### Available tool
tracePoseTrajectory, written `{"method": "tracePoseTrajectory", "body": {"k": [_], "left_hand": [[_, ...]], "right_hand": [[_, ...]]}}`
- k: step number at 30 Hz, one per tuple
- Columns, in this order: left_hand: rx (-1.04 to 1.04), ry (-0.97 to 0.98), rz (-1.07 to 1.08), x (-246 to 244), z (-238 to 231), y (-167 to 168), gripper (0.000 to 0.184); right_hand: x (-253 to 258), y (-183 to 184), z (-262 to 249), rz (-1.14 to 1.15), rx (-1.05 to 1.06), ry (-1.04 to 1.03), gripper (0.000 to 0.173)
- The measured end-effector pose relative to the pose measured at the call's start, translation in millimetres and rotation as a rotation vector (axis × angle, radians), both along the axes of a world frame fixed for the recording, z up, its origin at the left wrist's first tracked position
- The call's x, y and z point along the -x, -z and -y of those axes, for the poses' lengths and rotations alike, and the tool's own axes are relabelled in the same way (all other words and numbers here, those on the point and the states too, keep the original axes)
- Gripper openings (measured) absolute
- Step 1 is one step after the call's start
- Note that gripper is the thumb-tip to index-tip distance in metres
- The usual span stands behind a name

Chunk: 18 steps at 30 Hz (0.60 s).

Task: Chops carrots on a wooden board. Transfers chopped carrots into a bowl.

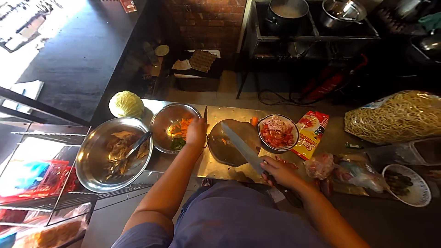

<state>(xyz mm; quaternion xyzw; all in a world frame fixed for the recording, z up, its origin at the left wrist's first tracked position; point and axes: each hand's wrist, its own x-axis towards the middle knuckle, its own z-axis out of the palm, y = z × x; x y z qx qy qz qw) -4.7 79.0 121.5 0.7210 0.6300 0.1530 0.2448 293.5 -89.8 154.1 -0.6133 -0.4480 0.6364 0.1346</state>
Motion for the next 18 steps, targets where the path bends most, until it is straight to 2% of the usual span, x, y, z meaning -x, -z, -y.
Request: {"method": "tracePoseTrajectory", "body": {"k": [3,5,7,11,16,18], "left_hand": [[0.2,0.162,-0.037,-41,11,28,0.034],[0.331,0.151,-0.122,-57,7,45,0.049],[0.369,0.138,-0.14,-65,2,57,0.055],[0.459,0.236,-0.221,-77,5,75,0.048],[0.544,0.314,-0.281,-84,8,67,0.041],[0.518,0.343,-0.239,-79,10,64,0.036]], "right_hand": [[-26,13,20,0.056,-0.021,0.099,0.033],[-37,18,30,0.103,-0.018,0.158,0.033],[-43,22,38,0.126,-0.011,0.21,0.033],[-41,27,48,0.111,0.0,0.28,0.032],[-35,33,50,0.081,0.004,0.303,0.03],[-33,38,48,0.18,-0.034,0.232,0.032]]}}
